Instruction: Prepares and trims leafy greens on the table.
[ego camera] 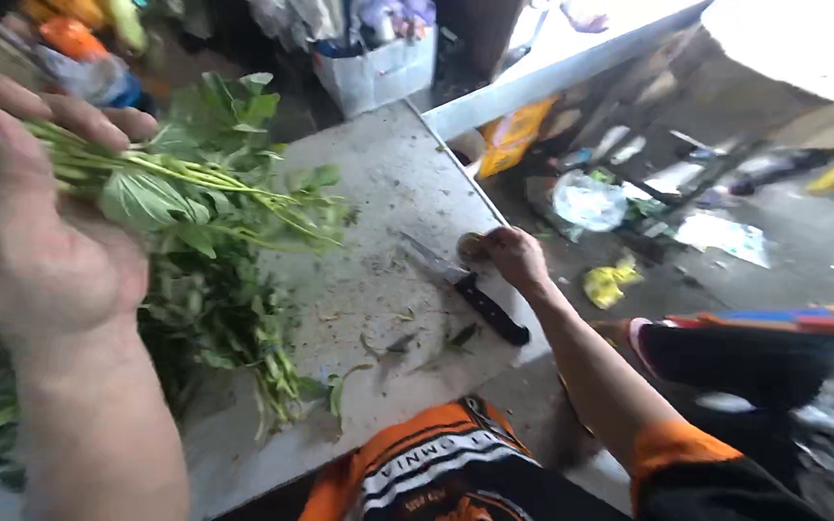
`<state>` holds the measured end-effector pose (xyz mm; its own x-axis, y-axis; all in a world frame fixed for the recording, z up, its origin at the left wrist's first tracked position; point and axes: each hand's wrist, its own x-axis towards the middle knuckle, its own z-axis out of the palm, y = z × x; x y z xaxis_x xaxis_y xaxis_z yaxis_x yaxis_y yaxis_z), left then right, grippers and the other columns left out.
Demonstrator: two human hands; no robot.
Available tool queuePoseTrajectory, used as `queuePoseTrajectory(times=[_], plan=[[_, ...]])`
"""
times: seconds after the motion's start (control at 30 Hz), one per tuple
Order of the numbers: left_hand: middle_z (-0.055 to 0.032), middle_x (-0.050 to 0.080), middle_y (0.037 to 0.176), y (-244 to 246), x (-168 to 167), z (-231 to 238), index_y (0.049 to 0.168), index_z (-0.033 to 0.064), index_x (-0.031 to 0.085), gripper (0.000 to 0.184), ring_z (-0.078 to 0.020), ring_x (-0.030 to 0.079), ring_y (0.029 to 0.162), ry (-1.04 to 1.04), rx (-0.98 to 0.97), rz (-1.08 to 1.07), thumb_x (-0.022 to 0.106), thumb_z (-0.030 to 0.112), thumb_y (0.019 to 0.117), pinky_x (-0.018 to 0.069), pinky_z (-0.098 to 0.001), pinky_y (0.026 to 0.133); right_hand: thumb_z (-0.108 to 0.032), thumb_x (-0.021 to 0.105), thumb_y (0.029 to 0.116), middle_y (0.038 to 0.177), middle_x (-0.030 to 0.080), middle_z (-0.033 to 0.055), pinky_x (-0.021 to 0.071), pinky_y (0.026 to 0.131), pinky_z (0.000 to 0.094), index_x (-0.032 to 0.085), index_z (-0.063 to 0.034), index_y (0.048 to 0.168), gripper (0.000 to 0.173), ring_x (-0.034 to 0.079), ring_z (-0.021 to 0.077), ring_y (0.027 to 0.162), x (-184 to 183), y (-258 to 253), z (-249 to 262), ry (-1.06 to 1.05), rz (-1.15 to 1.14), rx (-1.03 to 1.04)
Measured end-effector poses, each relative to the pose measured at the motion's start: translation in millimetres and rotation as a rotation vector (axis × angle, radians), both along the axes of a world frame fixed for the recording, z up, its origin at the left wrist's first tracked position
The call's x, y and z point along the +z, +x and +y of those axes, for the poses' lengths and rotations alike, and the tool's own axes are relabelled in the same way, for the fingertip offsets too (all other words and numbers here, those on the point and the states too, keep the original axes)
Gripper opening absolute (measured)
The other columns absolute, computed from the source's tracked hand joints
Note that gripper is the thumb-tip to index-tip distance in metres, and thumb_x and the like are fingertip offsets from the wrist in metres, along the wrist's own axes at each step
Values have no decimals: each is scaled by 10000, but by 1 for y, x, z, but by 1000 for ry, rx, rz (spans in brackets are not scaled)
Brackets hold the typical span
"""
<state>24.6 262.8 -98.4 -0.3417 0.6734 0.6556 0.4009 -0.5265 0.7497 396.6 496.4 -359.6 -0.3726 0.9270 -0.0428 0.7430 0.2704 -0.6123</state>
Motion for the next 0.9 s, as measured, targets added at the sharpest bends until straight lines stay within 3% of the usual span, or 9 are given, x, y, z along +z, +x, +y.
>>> queuePoseTrajectory(times=[0.2, 0.33, 0.43, 0.5, 0.6, 0.7, 0.77, 0.83, 0.9], plan=[[60, 674, 904, -3, 31, -26, 1069, 205, 587, 357, -145, 684, 958, 41, 130, -390, 249, 305, 1124, 547, -414, 984, -272, 660, 982, 1027, 700, 215, 510, 872, 605, 694, -1, 1135, 313, 672, 348, 947, 1, 1, 20, -170, 200, -75], [71, 633, 789, 19, 11, -26, 1050, 192, 598, 326, -113, 673, 767, -178, 51, -368, 327, 360, 1116, 605, -388, 841, -171, 614, 948, 978, 695, 52, 610, 771, 355, 574, -48, 1214, 297, 701, 146, 852, 39, -8, 4, -394, 768, -54], [-19, 624, 825, 43, -8, -11, 1117, 116, 612, 347, -171, 661, 765, -442, -119, -228, 362, 356, 1105, 609, -404, 791, -88, 454, 942, 1282, 669, 58, 636, 839, 457, 623, -165, 1232, 345, 721, 269, 1029, 108, -25, -19, -603, 1111, 344], [-30, 636, 840, 58, -19, 3, 1150, 100, 622, 306, -164, 666, 780, -556, -242, -175, 398, 302, 1097, 607, -374, 788, -40, 421, 967, 1370, 644, 53, 665, 698, 408, 625, -198, 1177, 332, 757, 266, 912, 151, -35, -32, -471, 1098, 561], [-5, 636, 833, 82, -26, 19, 1135, 90, 622, 252, -131, 661, 783, -603, -412, -101, 424, 237, 1090, 597, -328, 795, -6, 637, 953, 1099, 761, 55, 623, 501, 305, 531, -138, 1048, 194, 724, 174, 611, 197, -51, -41, -147, 1071, 596], [38, 644, 853, 99, -24, 25, 1148, 93, 619, 228, -81, 654, 796, -654, -507, 7, 462, 248, 1090, 587, -287, 804, -262, 862, 814, 1039, 757, 41, 627, 535, 307, 597, -111, 1017, 366, 725, 148, 671, 232, -62, -39, -1, 1017, 727], [51, 641, 868, 102, -24, 27, 1152, 91, 619, 233, -55, 641, 800, -667, -577, 82, 508, 281, 1077, 575, -258, 788, -436, 884, 757, 1206, 677, 34, 620, 568, 284, 591, -85, 1236, 662, 691, 103, 719, 254, -67, -40, 59, 821, 915], [56, 616, 868, 103, -23, 26, 1128, 89, 602, 217, -26, 610, 783, -627, -652, 180, 537, 286, 1063, 551, -221, 742, -402, 903, 723, 1281, 634, 26, 593, 563, 257, 524, -84, 1361, 807, 662, 74, 737, 264, -74, -46, 8, 677, 1081], [66, 620, 886, 107, -19, 20, 1127, 86, 603, 209, 5, 608, 788, -572, -695, 229, 550, 277, 1061, 552, -184, 726, -301, 892, 750, 1170, 680, 33, 602, 578, 266, 550, -82, 1304, 687, 680, 98, 757, 250, -83, -53, -162, 703, 1172]])
